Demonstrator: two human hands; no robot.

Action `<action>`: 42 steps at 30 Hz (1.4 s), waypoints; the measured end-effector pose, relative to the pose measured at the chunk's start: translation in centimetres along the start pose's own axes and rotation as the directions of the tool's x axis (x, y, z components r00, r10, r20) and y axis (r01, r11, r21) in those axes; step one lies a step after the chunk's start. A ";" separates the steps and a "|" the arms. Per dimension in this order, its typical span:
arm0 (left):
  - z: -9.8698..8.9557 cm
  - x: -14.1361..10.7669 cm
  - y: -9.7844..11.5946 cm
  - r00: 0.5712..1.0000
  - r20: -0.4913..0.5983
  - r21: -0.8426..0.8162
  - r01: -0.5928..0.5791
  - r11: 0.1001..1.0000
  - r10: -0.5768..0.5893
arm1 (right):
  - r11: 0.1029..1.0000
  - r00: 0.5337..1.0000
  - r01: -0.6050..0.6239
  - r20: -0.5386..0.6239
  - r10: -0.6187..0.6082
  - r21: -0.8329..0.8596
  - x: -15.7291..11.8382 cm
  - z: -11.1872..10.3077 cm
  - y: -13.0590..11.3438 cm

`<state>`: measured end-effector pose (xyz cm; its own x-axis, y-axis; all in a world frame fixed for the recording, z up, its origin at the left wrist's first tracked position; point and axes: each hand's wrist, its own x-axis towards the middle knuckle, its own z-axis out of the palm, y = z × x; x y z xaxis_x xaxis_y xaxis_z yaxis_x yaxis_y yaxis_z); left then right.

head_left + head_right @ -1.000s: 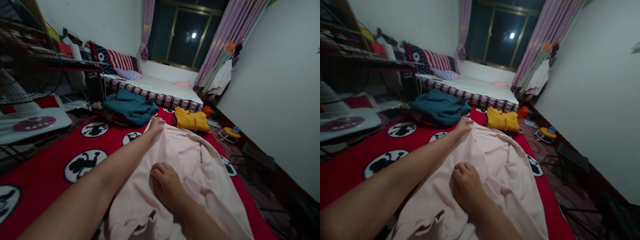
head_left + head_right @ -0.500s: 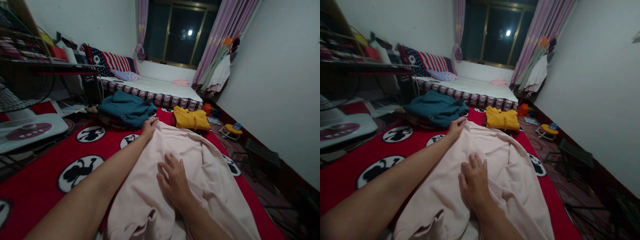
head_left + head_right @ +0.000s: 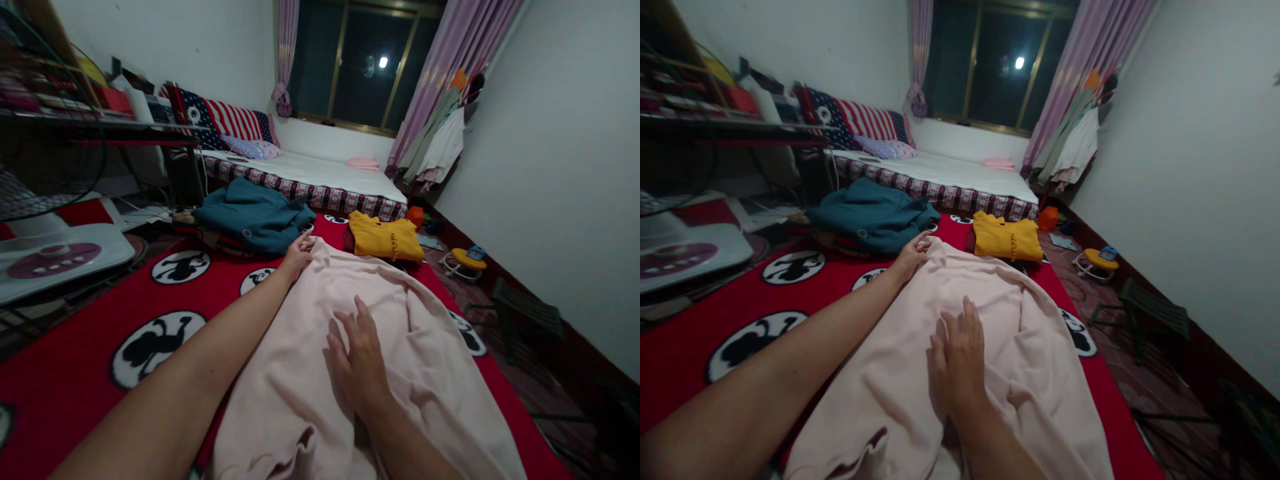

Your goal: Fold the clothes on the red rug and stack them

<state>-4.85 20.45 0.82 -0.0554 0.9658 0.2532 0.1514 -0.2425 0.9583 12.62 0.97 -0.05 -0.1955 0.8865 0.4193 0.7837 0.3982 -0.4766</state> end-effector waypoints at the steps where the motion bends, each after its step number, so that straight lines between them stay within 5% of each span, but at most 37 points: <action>1: 0.0 -0.1 -0.1 1.000 -0.019 0.051 -0.021 0.998 0.022 | 0.999 0.999 -0.042 -0.025 0.042 0.021 0.2 0.0 0.5; 5: 0.2 -1.7 0.3 0.984 -0.084 0.310 -0.124 0.943 0.157 | 0.981 0.984 -0.173 -0.015 0.175 0.088 1.3 0.0 2.4; 8: 0.7 -3.1 1.6 0.959 0.001 0.644 -0.216 0.734 0.282 | 0.962 0.981 -0.193 0.017 0.193 0.191 2.1 -0.2 3.5; 10: 1.2 -3.7 2.4 0.959 0.097 0.729 -0.251 0.636 0.267 | 0.924 0.977 -0.204 0.002 0.214 0.322 2.5 -0.4 3.9; 15: 2.2 -5.4 1.9 0.968 0.196 0.760 -0.253 0.599 0.159 | 0.856 0.946 -0.261 -0.060 0.320 0.447 2.8 -0.7 4.3; 20: 2.3 -6.7 -0.4 0.970 0.236 0.781 -0.221 0.584 0.052 | 0.994 0.983 -0.106 -0.153 0.106 0.009 2.1 -1.0 2.5; 23: 1.9 -6.0 -0.5 0.969 0.245 0.785 -0.209 0.583 0.018 | 0.983 0.994 0.110 -0.008 -0.113 -0.150 1.5 -0.8 1.0; 26: 1.2 -4.7 -0.1 0.948 0.315 0.772 -0.233 0.591 -0.038 | 0.961 0.944 0.237 0.267 -0.193 -0.141 1.2 -0.4 0.4; 28: 0.9 -4.1 0.1 0.928 0.363 0.777 -0.255 0.576 -0.080 | 0.962 0.924 0.236 0.339 -0.178 -0.139 1.1 -0.1 0.6; 31: 0.6 -4.4 0.4 0.913 0.385 0.815 -0.269 0.513 -0.133 | 0.968 0.929 0.247 0.295 -0.223 -0.043 1.1 0.0 1.0; 35: 0.0 -6.4 0.8 0.911 0.391 0.846 -0.300 0.440 -0.132 | 0.887 0.913 0.263 0.201 -0.356 0.381 0.6 -1.3 0.1; 38: -0.6 -7.6 0.9 0.895 0.431 0.841 -0.351 0.412 -0.116 | 0.767 0.844 0.182 0.303 -0.443 0.615 -0.5 -3.1 -2.5; 42: -0.9 -8.0 0.8 0.900 0.424 0.850 -0.358 0.387 -0.098 | 0.720 0.573 0.241 0.503 -0.647 0.651 -2.9 -5.6 -6.1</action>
<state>-5.14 12.46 -0.37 0.3539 0.9320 0.0775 0.9169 -0.3621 0.1678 11.69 -5.35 6.02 -0.9154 0.3694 0.1598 0.1337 0.6537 -0.7449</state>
